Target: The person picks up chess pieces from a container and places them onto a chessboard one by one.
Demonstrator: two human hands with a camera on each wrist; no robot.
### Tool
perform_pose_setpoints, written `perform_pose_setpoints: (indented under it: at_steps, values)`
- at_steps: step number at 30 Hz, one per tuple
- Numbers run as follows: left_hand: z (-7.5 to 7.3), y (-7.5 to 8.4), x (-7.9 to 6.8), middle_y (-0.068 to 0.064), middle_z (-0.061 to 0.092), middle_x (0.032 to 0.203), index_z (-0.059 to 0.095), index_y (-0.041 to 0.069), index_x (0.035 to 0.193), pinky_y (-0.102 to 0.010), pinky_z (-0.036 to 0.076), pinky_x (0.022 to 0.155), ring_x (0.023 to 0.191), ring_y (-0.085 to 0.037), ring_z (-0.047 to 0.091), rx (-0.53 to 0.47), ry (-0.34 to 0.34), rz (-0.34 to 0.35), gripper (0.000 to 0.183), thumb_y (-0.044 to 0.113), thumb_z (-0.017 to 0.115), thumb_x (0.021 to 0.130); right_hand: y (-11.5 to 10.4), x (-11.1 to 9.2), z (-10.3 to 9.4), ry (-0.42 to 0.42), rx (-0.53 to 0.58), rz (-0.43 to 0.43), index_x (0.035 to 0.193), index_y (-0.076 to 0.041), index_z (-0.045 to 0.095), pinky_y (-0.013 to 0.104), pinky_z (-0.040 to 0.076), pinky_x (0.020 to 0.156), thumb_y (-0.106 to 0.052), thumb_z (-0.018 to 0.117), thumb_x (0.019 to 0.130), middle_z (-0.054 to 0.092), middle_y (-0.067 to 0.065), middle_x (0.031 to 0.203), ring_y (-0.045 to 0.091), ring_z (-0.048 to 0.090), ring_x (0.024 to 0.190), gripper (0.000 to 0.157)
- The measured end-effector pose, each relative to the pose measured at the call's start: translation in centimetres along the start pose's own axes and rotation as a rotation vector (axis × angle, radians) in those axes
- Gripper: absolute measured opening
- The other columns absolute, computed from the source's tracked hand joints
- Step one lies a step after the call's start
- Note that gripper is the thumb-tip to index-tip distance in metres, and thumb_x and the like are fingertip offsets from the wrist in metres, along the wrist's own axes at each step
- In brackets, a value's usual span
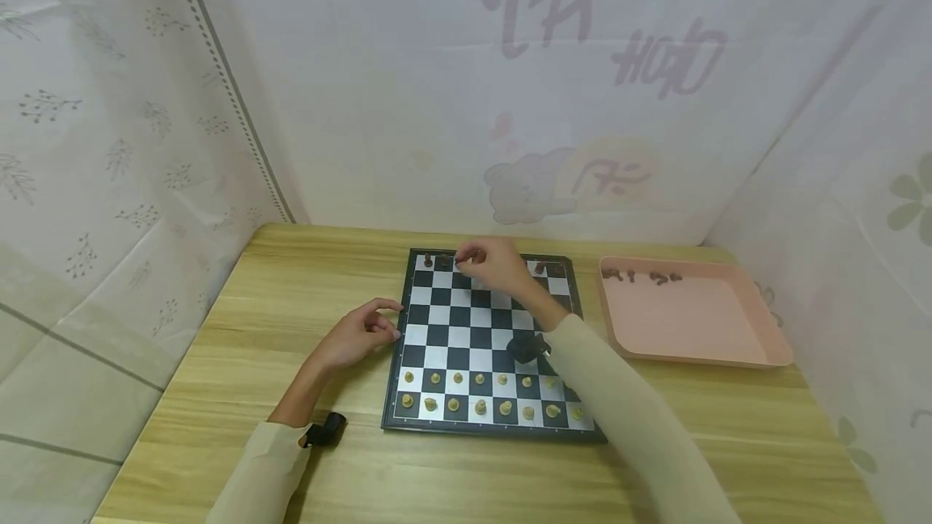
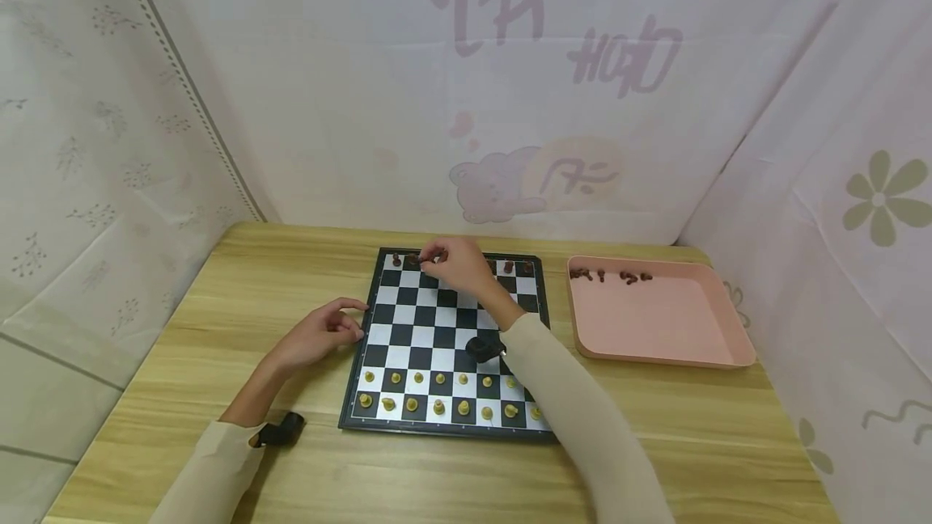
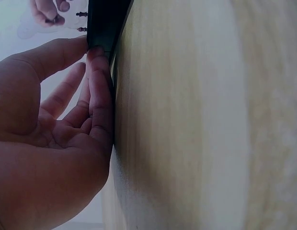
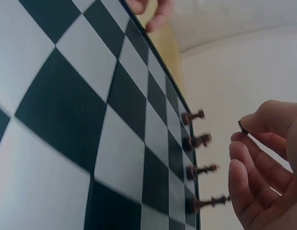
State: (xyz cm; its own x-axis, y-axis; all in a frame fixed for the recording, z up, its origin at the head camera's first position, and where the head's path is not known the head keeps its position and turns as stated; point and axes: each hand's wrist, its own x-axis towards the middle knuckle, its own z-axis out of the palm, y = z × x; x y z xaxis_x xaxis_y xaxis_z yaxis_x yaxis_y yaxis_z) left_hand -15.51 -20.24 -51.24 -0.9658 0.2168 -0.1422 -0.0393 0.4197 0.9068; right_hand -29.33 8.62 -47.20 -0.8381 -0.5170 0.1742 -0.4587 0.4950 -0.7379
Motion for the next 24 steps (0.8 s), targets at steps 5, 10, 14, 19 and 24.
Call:
perform_pose_setpoints:
  at_steps: [5,10,14,19,24]
  values:
    - [0.0,0.1,0.0,-0.008,0.076,0.098,0.063,0.002,0.144,-0.039,0.048,0.086,0.091,-0.021,0.067,-0.006,0.007,-0.011,0.043,-0.001,0.068,0.101,-0.8,1.0,1.6,-0.049,-0.026,-0.054,0.106,-0.01,0.082,0.035,0.055,0.076,-0.014,0.083,0.098,0.077,-0.001,0.096,0.018,0.068,0.086,0.008]
    - [0.0,0.0,0.1,-0.008,0.076,0.098,0.063,0.002,0.144,-0.039,0.047,0.085,0.09,-0.021,0.067,-0.004,0.009,-0.016,0.043,-0.001,0.068,0.102,-1.5,1.8,2.8,-0.086,-0.07,-0.041,0.103,-0.012,0.082,0.032,0.054,0.072,-0.015,0.083,0.098,0.076,-0.005,0.091,0.013,0.068,0.08,0.005]
    - [0.0,0.0,0.2,-0.007,0.076,0.098,0.064,0.002,0.144,-0.039,0.047,0.084,0.089,-0.021,0.066,0.004,0.01,-0.016,0.042,0.0,0.067,0.103,-2.1,2.2,3.8,-0.088,-0.114,-0.035,0.101,-0.011,0.082,0.031,0.054,0.074,-0.014,0.083,0.098,0.077,-0.003,0.09,0.012,0.069,0.08,0.005]
    - [0.0,0.0,0.2,-0.007,0.076,0.099,0.064,0.002,0.144,-0.039,0.047,0.084,0.09,-0.021,0.066,0.004,0.007,-0.009,0.042,0.0,0.067,0.102,-2.4,2.4,4.9,-0.087,-0.197,-0.016,0.099,-0.012,0.081,0.032,0.054,0.077,-0.015,0.084,0.097,0.078,-0.003,0.091,0.013,0.069,0.083,0.005]
    - [0.0,-0.1,0.1,-0.008,0.076,0.099,0.063,0.002,0.144,-0.038,0.047,0.083,0.09,-0.021,0.066,-0.002,0.008,-0.013,0.042,-0.001,0.067,0.103,-2.5,2.5,5.7,-0.092,-0.269,0.001,0.099,-0.014,0.082,0.034,0.055,0.078,-0.019,0.084,0.098,0.077,-0.004,0.091,0.013,0.069,0.084,0.005]
